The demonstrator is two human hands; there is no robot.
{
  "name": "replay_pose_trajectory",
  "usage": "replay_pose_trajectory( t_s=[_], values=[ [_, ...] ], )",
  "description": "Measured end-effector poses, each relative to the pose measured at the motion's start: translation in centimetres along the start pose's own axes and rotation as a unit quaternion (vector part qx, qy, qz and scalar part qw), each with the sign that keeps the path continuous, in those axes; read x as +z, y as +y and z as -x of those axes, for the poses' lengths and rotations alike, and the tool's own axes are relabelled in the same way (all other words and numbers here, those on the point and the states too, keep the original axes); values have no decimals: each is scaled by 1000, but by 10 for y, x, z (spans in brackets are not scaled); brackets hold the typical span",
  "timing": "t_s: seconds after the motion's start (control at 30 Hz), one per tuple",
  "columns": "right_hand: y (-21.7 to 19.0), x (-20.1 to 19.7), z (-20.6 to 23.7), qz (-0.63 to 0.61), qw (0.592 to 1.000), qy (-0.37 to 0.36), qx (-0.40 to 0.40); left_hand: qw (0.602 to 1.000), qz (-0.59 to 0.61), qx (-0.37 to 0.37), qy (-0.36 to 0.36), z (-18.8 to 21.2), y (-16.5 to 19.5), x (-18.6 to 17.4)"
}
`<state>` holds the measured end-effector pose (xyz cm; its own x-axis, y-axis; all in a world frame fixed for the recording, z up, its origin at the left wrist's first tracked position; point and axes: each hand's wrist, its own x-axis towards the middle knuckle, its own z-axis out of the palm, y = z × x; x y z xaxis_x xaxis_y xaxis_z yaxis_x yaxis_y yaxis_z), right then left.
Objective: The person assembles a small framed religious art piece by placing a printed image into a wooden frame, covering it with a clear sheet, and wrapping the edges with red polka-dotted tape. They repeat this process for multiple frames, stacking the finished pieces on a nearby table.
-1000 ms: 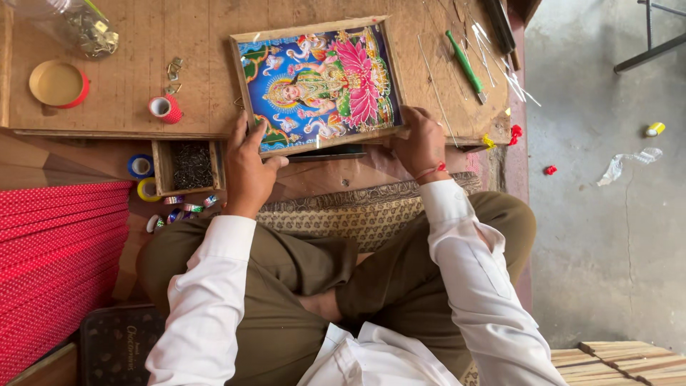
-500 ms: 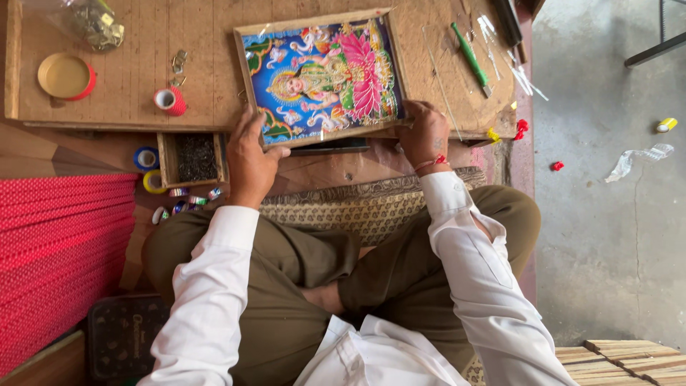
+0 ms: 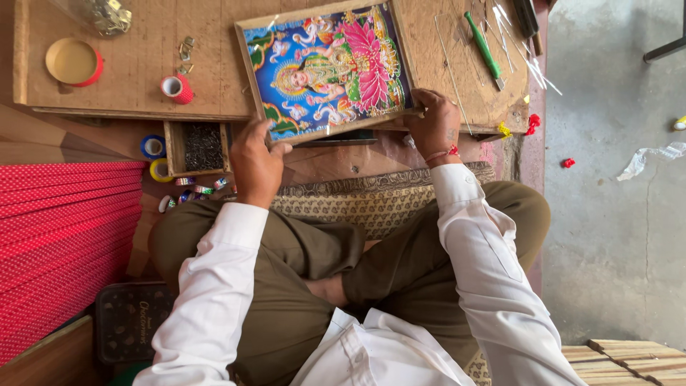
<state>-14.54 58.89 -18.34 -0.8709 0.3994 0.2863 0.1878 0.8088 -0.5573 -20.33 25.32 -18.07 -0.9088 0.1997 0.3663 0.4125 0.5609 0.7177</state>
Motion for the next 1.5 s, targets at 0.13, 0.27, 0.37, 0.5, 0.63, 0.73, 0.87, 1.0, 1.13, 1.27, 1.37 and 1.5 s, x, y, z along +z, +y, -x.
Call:
replay_pose_trajectory(
  t_s=[0.13,0.27,0.37,0.5,0.63,0.73,0.87,1.0,1.13,1.27,1.37,1.5],
  values=[
    [-2,-3,-4,2,1000,-26,0,1000,-15,2,-13,9,4,-4],
    [-2,-6,-4,-6,999,-37,15,999,-34,1,-29,11,0,-4],
    [1,-4,-6,-1,999,-45,23,999,-26,-2,-27,9,-2,-3],
    [6,0,-8,18,999,-43,-6,1000,-19,-5,-19,7,8,-8],
    [1,-2,-5,48,996,-34,-65,999,-37,9,6,-2,24,-19],
    [-13,-5,-1,63,995,-38,-61,997,-25,65,16,-29,29,-16],
    [-40,-1,-9,73,994,-45,-70,993,24,117,-15,-107,25,25],
    [-56,7,-23,73,994,-68,-31,993,72,40,-85,-200,26,98],
    [-60,13,-29,46,995,-87,-6,996,-27,-6,-86,-242,23,144],
    [-61,15,-27,42,996,-83,13,979,-56,-109,-164,-259,26,164],
    [-62,15,-26,42,994,-93,26,974,-47,-124,-183,-261,27,171],
    [-65,14,-25,42,995,-86,19,973,-50,-107,-197,-263,26,177]
  ],
)
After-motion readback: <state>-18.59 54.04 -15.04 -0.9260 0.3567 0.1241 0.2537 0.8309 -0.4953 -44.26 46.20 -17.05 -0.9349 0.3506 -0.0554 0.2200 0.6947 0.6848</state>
